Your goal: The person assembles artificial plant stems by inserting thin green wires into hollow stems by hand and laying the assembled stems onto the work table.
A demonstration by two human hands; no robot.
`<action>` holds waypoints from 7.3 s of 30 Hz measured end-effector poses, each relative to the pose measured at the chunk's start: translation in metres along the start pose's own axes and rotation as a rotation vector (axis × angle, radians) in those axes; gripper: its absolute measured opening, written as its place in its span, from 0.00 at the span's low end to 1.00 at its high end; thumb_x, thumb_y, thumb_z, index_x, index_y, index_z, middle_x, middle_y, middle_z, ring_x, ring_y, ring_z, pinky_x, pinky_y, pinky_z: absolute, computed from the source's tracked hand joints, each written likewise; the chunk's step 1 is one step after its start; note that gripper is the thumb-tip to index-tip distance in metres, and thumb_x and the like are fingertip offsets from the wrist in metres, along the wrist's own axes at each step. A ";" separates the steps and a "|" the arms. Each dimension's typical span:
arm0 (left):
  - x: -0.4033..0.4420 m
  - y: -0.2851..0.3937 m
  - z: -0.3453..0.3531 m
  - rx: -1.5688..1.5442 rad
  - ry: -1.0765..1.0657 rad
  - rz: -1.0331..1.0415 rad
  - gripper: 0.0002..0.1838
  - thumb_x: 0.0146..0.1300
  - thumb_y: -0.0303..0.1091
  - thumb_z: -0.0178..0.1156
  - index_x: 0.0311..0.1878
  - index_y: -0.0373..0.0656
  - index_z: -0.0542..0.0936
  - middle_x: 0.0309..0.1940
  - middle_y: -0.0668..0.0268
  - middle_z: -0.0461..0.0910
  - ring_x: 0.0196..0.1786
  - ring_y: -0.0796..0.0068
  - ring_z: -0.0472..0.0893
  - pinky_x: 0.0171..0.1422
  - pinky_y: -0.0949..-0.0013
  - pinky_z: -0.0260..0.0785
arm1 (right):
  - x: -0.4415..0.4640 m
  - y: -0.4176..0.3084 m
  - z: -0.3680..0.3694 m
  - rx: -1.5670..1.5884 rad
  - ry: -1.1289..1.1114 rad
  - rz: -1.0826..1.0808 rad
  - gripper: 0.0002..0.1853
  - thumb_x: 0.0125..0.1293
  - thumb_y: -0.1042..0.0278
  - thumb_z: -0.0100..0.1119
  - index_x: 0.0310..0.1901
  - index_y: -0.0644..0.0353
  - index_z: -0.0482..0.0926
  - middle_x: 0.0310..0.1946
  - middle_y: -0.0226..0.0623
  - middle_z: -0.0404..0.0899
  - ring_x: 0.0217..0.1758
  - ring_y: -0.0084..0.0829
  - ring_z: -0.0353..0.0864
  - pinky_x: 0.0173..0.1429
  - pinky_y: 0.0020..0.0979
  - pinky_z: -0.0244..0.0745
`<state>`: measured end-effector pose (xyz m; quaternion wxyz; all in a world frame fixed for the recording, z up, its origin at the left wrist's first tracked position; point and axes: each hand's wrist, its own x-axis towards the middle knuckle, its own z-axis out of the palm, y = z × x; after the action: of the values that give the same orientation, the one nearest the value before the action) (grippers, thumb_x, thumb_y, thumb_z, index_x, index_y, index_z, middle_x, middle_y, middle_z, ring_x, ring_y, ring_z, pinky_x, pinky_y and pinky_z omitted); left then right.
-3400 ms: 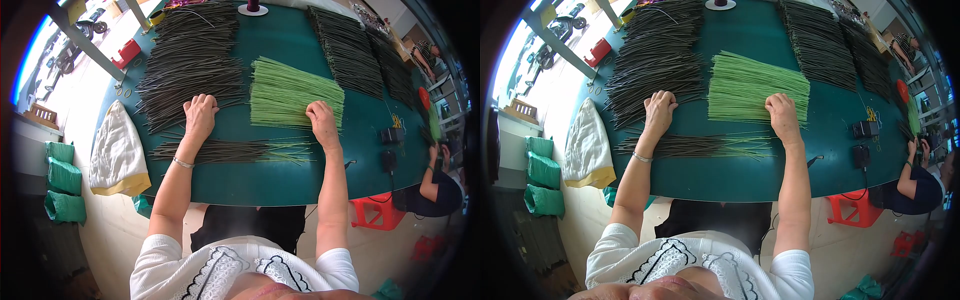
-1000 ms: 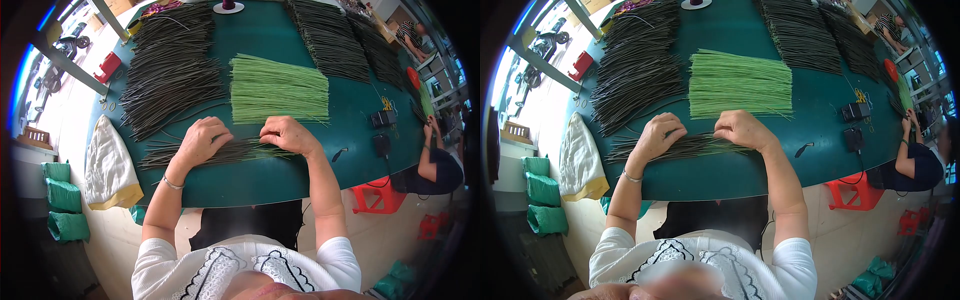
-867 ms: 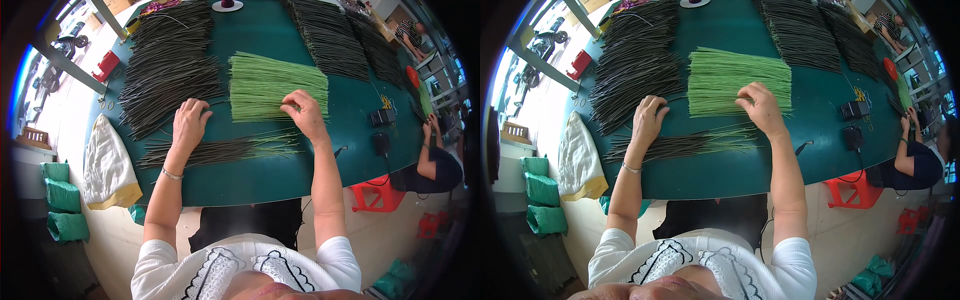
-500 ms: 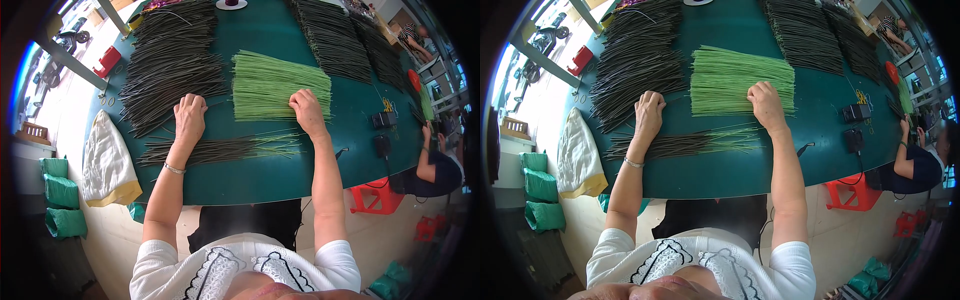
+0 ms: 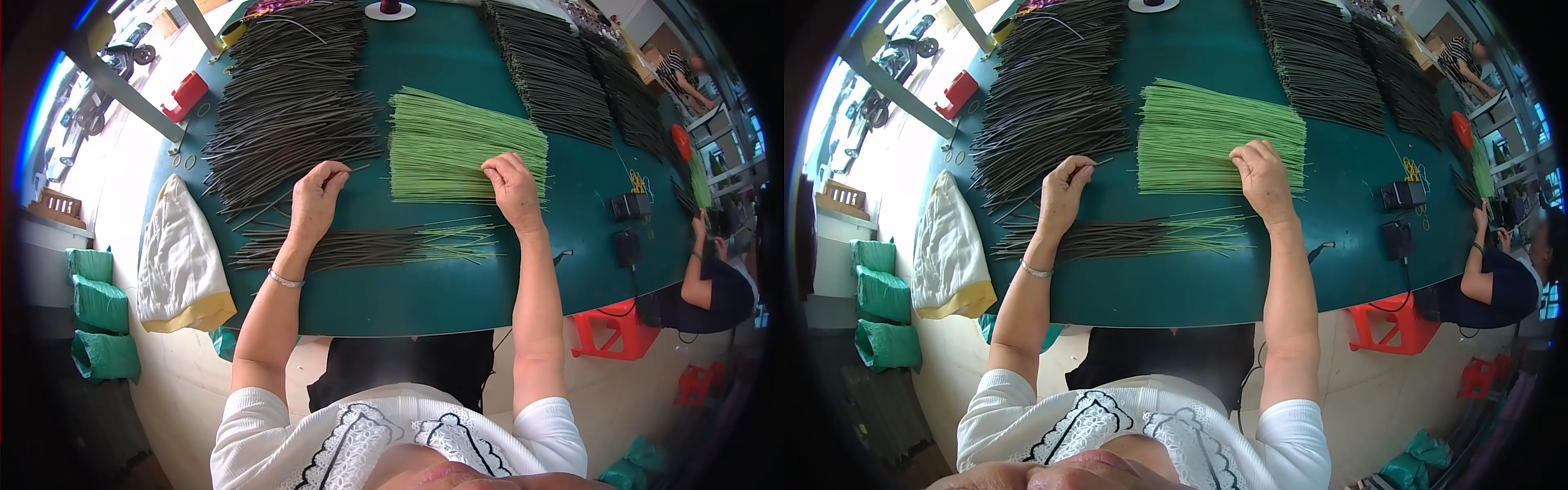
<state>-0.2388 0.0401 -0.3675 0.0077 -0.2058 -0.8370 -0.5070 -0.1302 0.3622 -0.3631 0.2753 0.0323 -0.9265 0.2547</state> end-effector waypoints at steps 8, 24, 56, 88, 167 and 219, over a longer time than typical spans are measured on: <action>0.000 -0.002 0.002 -0.059 -0.004 -0.021 0.06 0.69 0.27 0.63 0.46 0.36 0.84 0.32 0.66 0.82 0.34 0.78 0.77 0.42 0.72 0.72 | 0.003 -0.002 0.004 0.029 0.116 -0.046 0.02 0.65 0.77 0.63 0.37 0.61 0.80 0.34 0.35 0.79 0.43 0.40 0.78 0.51 0.40 0.74; -0.002 0.002 0.004 -0.085 -0.026 -0.024 0.06 0.69 0.27 0.64 0.46 0.36 0.84 0.29 0.68 0.80 0.32 0.80 0.75 0.40 0.73 0.70 | 0.002 -0.016 0.003 0.140 0.035 -0.050 0.02 0.67 0.76 0.63 0.38 0.59 0.80 0.33 0.34 0.79 0.42 0.39 0.77 0.51 0.37 0.73; -0.004 0.007 0.001 -0.048 -0.076 0.043 0.06 0.69 0.26 0.63 0.44 0.34 0.84 0.33 0.64 0.82 0.34 0.75 0.78 0.42 0.71 0.72 | 0.002 -0.018 -0.004 0.173 0.001 -0.002 0.01 0.67 0.75 0.64 0.39 0.60 0.81 0.32 0.33 0.78 0.40 0.37 0.77 0.45 0.35 0.76; -0.005 0.006 -0.002 0.679 0.152 0.293 0.14 0.63 0.42 0.70 0.43 0.43 0.80 0.40 0.64 0.79 0.46 0.60 0.80 0.51 0.58 0.68 | -0.003 -0.067 0.008 0.242 -0.289 -0.065 0.09 0.59 0.72 0.71 0.40 0.62 0.82 0.36 0.37 0.81 0.40 0.41 0.81 0.47 0.38 0.78; -0.017 0.025 -0.018 0.548 -0.365 0.182 0.22 0.70 0.51 0.62 0.33 0.39 0.84 0.23 0.59 0.83 0.29 0.56 0.83 0.37 0.57 0.73 | -0.011 -0.076 0.008 0.300 -0.534 0.026 0.09 0.63 0.75 0.67 0.44 0.65 0.81 0.39 0.40 0.81 0.42 0.39 0.83 0.48 0.35 0.79; -0.007 0.003 -0.005 -0.159 -0.128 -0.071 0.09 0.72 0.30 0.62 0.49 0.35 0.85 0.27 0.70 0.79 0.32 0.81 0.74 0.38 0.74 0.69 | 0.003 -0.006 0.014 -0.034 0.085 -0.085 0.01 0.64 0.74 0.66 0.37 0.58 0.83 0.34 0.31 0.82 0.43 0.35 0.79 0.51 0.36 0.71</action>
<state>-0.2326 0.0353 -0.3638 -0.0800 -0.2077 -0.7997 -0.5577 -0.1385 0.3499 -0.3689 0.3255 0.0559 -0.9159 0.2281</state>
